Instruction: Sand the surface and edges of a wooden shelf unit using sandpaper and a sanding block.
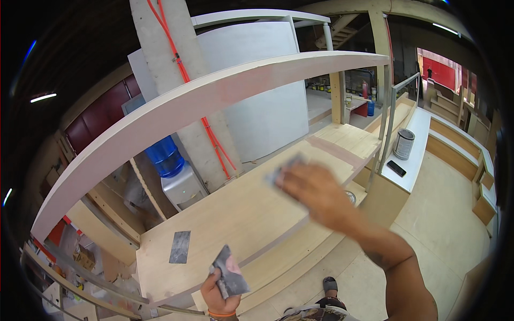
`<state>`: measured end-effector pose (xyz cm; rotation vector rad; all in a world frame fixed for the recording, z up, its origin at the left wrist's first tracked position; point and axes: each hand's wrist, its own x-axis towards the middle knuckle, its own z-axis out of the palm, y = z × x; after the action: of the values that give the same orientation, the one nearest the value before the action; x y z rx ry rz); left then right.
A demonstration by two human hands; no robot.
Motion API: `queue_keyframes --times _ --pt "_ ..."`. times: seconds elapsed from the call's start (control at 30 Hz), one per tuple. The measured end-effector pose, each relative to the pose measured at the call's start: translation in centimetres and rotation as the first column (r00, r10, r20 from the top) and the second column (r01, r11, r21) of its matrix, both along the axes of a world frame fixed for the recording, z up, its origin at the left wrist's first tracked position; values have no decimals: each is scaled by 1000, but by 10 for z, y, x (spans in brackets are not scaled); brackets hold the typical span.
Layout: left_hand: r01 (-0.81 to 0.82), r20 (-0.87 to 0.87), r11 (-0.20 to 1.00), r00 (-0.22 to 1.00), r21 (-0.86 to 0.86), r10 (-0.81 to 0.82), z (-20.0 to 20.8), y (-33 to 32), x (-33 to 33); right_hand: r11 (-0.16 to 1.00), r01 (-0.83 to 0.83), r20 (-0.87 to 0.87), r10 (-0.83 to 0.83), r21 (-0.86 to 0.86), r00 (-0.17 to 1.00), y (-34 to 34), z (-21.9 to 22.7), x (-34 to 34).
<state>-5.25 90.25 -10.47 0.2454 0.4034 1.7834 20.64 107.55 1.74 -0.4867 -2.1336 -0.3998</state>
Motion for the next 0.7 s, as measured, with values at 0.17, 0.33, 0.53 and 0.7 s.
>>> queue_keyframes --times 0.17,0.33,0.53,0.7 --pt "112 -56 984 991 -137 -121 -23 12 25 857 305 -202 -239 416 950 17 123 23" --pt "171 -31 961 983 -219 -182 -32 11 37 775 307 -38 -345 553 938 39 171 11" --pt "222 5 947 974 -231 -227 -58 5 18 798 517 -33 -535 309 844 50 166 55" --pt "258 -25 943 963 -212 -269 -62 2 10 944 308 -490 -215 116 845 65 115 38"
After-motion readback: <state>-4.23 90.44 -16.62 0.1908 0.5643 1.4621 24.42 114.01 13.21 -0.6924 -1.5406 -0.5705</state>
